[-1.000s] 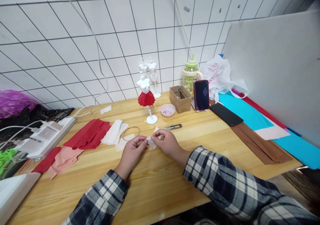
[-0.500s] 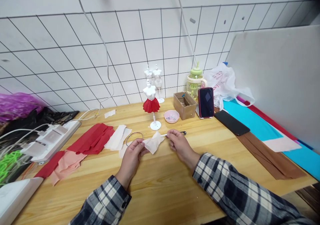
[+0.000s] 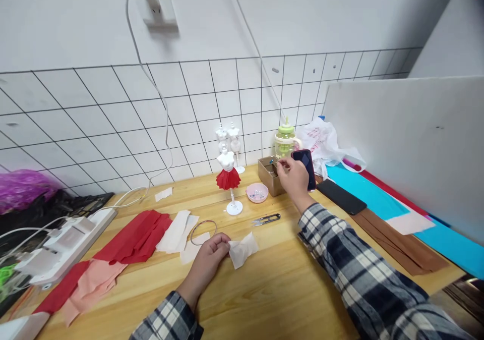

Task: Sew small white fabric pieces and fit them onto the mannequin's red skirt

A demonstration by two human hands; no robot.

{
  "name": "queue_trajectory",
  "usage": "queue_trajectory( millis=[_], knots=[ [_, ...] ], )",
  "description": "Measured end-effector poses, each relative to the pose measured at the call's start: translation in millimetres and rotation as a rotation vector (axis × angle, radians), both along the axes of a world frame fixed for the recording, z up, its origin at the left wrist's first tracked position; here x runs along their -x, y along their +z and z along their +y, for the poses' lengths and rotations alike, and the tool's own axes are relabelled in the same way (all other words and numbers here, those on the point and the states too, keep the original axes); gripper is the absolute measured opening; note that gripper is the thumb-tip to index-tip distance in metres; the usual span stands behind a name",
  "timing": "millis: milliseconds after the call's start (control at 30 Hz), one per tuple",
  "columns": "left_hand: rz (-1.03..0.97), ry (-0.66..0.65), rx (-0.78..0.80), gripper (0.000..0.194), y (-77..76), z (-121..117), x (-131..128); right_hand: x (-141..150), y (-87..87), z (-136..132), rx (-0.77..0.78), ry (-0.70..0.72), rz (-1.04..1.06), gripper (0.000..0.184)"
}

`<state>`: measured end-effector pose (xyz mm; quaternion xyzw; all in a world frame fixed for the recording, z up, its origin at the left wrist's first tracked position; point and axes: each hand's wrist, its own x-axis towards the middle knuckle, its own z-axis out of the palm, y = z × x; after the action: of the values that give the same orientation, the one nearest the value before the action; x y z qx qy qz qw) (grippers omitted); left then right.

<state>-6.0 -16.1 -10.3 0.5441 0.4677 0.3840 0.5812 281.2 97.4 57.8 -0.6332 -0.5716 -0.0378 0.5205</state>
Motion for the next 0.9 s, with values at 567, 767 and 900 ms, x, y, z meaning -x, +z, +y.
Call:
queue_trajectory(
  millis=[567, 767, 900],
  knots=[
    [-0.025, -0.072, -0.014, 0.016, -4.0, -1.3, 6.5, 33.8, -51.0, -74.6, 0.167, 0.625, 0.065, 0.022],
    [0.027, -0.06, -0.074, 0.019, 1.2, -7.9, 5.5, 76.4, -65.8, -105.9, 0.697, 1.077, 0.303, 0.032],
    [0.15, 0.03, -0.214, 0.019, 10.8, -13.2, 2.1, 74.8, -64.8, -106.0, 0.821, 1.066, 0.483, 0.028]
  ],
)
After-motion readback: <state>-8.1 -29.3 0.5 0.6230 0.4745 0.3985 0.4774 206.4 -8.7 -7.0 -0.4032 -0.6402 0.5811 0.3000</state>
